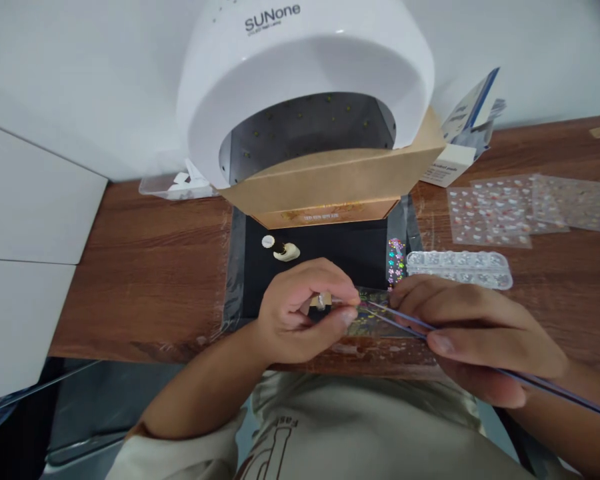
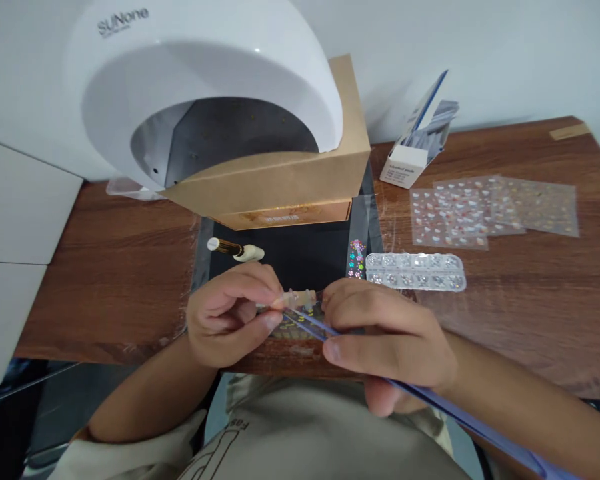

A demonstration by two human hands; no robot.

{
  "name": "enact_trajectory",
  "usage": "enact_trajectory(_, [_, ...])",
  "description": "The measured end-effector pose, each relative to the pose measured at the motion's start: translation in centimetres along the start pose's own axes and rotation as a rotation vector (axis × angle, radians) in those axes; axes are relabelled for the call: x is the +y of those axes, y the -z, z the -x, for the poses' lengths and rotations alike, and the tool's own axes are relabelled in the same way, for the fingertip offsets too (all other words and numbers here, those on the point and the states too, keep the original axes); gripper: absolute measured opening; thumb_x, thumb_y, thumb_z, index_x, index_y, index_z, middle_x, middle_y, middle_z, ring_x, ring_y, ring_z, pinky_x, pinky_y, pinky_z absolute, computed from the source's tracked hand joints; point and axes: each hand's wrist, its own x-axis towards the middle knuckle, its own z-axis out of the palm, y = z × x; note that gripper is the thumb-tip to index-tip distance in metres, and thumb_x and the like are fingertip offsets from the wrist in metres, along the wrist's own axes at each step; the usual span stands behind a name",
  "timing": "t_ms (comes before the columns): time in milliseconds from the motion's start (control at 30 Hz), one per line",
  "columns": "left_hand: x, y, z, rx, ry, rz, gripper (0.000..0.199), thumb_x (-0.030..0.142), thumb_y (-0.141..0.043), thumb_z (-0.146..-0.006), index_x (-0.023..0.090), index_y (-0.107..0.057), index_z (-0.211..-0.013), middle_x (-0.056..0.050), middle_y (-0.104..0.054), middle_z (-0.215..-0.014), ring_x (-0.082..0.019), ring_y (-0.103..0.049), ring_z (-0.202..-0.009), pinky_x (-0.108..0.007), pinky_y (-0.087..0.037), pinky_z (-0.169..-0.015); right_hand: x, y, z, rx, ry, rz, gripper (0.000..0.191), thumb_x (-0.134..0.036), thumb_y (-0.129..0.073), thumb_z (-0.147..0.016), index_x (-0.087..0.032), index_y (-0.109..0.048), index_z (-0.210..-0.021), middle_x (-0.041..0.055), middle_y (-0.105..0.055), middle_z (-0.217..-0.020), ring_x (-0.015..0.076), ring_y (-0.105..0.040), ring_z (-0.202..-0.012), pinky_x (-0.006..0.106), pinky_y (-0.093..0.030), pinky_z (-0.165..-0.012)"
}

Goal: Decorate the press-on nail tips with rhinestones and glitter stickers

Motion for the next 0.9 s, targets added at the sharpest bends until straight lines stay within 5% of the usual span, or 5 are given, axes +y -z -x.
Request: enact_trajectory(900, [0.19, -0.60, 0.38, 0.023, 0.007, 0.008, 0.033, 0.005, -0.071, -0.079, 0.018, -0.066, -0.109, -0.003, -0.069, -0.081, -0.010, -0.061, -0.069, -0.022, -0.054, -0.067, -0.30, -0.06, 0.53, -0.012, -0.019, -0.024, 0.037, -0.047, -0.051, -0.095, -0.026, -0.068, -0.121, 0.0074, -0.068, -0.091, 0.0229, -0.068, -0.082, 0.049, -0.061, -0.075])
